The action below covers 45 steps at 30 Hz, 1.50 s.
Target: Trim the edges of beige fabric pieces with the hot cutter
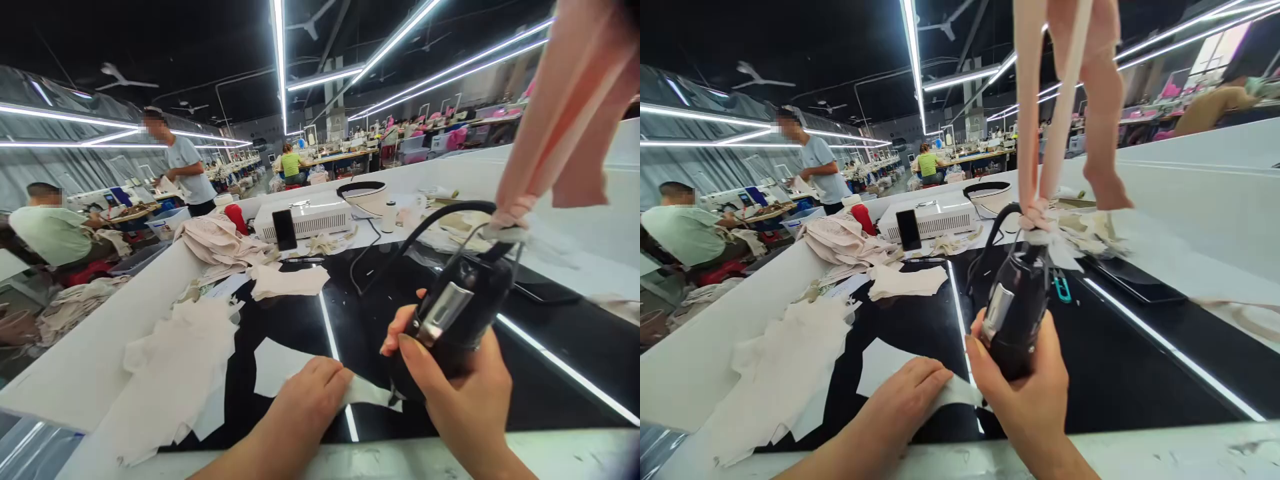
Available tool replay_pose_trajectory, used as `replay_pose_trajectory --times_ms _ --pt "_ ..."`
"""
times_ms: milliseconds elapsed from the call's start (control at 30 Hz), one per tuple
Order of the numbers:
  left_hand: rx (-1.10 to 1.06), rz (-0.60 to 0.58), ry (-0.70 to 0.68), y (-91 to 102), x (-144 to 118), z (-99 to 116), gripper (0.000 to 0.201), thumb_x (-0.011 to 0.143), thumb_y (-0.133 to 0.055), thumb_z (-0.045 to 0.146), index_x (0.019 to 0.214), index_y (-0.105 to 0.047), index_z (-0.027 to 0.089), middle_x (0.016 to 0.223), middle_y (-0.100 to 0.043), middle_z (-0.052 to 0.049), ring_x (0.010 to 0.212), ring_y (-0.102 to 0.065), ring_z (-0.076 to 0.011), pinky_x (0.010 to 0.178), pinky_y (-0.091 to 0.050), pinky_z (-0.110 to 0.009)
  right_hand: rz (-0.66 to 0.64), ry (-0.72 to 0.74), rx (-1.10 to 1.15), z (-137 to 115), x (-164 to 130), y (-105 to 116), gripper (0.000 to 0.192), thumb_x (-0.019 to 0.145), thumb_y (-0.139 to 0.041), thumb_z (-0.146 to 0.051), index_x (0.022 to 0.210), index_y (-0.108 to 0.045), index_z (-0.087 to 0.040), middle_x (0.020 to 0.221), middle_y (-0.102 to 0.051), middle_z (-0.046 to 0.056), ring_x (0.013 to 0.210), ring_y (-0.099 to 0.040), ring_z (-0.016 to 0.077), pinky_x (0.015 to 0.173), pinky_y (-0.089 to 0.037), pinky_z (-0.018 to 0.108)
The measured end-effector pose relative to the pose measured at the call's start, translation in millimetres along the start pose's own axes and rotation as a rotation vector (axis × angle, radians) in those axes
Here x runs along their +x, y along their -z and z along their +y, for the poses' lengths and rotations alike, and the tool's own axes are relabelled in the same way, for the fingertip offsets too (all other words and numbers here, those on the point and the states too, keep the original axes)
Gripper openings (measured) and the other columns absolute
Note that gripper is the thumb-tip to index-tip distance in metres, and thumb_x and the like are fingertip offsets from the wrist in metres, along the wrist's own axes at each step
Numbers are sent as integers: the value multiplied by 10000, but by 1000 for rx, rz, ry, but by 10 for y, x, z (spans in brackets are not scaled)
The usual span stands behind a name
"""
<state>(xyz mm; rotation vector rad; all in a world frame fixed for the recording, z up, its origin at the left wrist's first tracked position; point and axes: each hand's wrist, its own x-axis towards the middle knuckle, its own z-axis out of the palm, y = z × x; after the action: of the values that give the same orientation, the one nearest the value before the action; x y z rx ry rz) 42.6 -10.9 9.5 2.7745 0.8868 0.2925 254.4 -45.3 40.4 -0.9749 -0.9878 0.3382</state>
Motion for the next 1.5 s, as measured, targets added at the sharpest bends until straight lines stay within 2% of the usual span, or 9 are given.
replay_pose_trajectory --times_ms 167,367,633,767,867,967,1067,1367,1500 --pt "-18 -74 -67 180 94 56 541 876 -578 -57 1384 -611 128 1395 -707 -150 1279 -681 -297 1124 -631 -434 34 45 -2 -116 29 -44 238 914 -889 -372 1023 -700 -277 815 -774 -13 589 -734 172 596 -680 277" --pt "-1 -104 -75 142 124 16 480 875 -604 -28 1307 -614 180 1327 -716 -104 1213 -694 -279 1073 -637 -418 28 74 21 -143 19 -47 215 897 -887 -302 1014 -708 -284 825 -791 -22 570 -740 156 597 -681 252" --pt "169 39 -124 -26 115 7 371 988 -545 -68 1234 -637 193 1207 -762 -71 1084 -765 -239 954 -682 -362 -1 71 108 -224 7 -72 246 863 -877 -192 1021 -720 -297 823 -805 -50 570 -750 133 608 -678 204" --pt "302 107 -152 -131 91 47 377 1018 -557 -55 1328 -648 139 1199 -785 -97 1035 -795 -253 890 -707 -365 -1 62 103 -232 6 -70 260 859 -891 -189 1027 -727 -301 831 -808 -51 580 -753 133 619 -680 202" --pt "373 165 -194 -173 67 82 315 1101 -699 145 1408 -637 108 1270 -795 -148 1079 -817 -283 916 -719 -388 -10 69 97 -196 -16 -49 253 890 -888 -201 1050 -724 -307 847 -804 -48 594 -752 135 630 -685 209" --pt "388 184 -223 -180 36 108 637 1020 -880 530 1455 -637 134 1381 -777 -210 1199 -816 -337 997 -712 -424 -48 72 68 -149 -45 -14 238 945 -881 -225 1090 -715 -315 894 -802 -36 635 -762 143 666 -699 233" --pt "381 197 -242 -187 4 112 889 863 -927 746 1490 -635 188 1414 -764 -232 1251 -807 -370 1021 -706 -447 -74 70 41 -129 -57 4 229 976 -877 -257 1125 -715 -321 928 -801 -28 671 -772 150 702 -709 253" --pt "369 238 -250 -373 -55 66 979 880 -812 866 1576 -596 212 1491 -716 -266 1351 -763 -401 1090 -677 -479 12 4 112 -176 -32 -75 239 883 -917 -299 1053 -749 -290 848 -797 -23 596 -738 159 608 -687 265" --pt "357 296 -250 -418 -62 68 931 932 -713 890 1563 -605 213 1479 -717 -272 1357 -756 -401 1089 -674 -477 36 -67 207 -109 59 -68 329 885 -942 -322 1153 -751 -310 888 -786 -20 633 -725 172 590 -670 292"
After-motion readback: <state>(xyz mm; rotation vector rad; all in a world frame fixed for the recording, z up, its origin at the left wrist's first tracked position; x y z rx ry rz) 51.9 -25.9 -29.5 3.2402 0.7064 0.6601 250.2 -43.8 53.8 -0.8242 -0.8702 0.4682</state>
